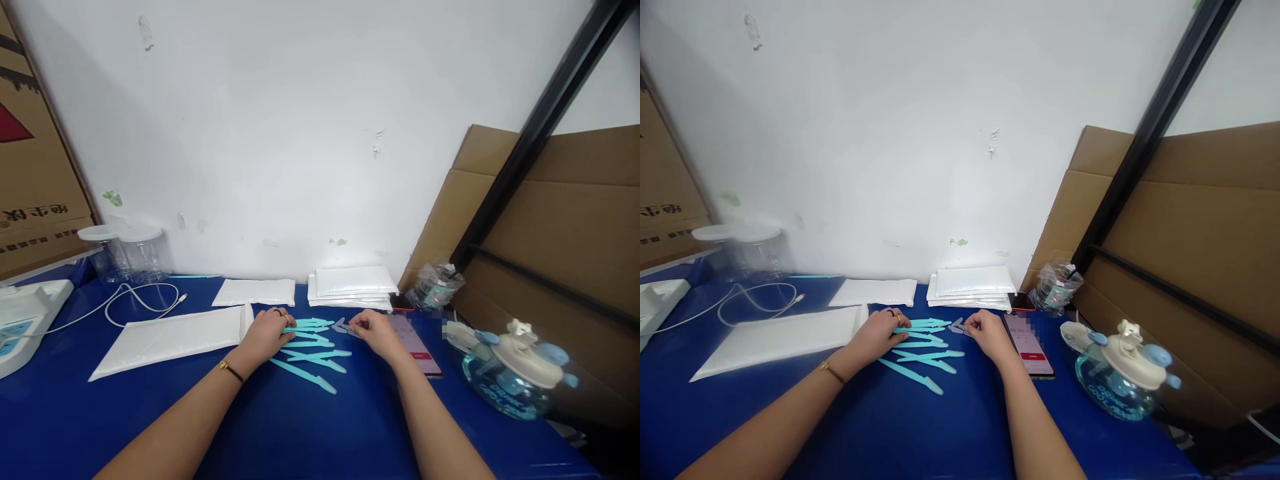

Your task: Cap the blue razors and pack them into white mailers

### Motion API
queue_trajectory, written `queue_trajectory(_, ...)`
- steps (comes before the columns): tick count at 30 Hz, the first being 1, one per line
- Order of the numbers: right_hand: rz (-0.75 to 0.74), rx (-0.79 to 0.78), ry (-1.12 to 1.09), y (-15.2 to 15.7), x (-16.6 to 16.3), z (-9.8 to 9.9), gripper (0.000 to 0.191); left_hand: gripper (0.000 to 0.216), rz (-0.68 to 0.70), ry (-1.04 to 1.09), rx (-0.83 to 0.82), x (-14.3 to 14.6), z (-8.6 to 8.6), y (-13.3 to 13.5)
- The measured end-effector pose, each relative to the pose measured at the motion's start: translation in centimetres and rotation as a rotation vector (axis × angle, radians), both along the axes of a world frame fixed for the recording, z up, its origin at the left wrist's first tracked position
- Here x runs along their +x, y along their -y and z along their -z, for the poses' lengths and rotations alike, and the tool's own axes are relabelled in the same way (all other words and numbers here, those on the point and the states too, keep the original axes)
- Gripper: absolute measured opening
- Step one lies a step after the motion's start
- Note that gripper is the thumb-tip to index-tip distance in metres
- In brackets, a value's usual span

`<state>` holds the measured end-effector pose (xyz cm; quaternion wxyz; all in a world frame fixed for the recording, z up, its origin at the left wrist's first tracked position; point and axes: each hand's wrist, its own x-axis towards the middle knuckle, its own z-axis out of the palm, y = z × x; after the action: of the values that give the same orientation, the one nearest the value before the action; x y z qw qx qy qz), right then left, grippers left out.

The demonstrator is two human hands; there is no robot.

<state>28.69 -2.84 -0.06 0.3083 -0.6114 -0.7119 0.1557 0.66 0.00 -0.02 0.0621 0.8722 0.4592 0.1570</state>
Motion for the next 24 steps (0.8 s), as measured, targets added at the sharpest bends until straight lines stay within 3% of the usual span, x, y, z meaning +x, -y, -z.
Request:
queue_trajectory(8,-0.027,-0.033,0.086,-1.2,-1.4,1.9,0.005,0.011,-0.025,-0.023,-0.046,0.1,0.5,-0.4)
queue_trajectory(17,-0.174,-0.128,-0.236,0.1,-1.2,0.4,0.022,0.015,-0.042,0.076,-0.112,-0.4,0.0,-0.5)
queue_trajectory(24,-0.207,-0.152,-0.205,0.3,-1.6,0.0,0.022,0.015,-0.045,0.12,-0.11,-0.4,0.1,-0.5)
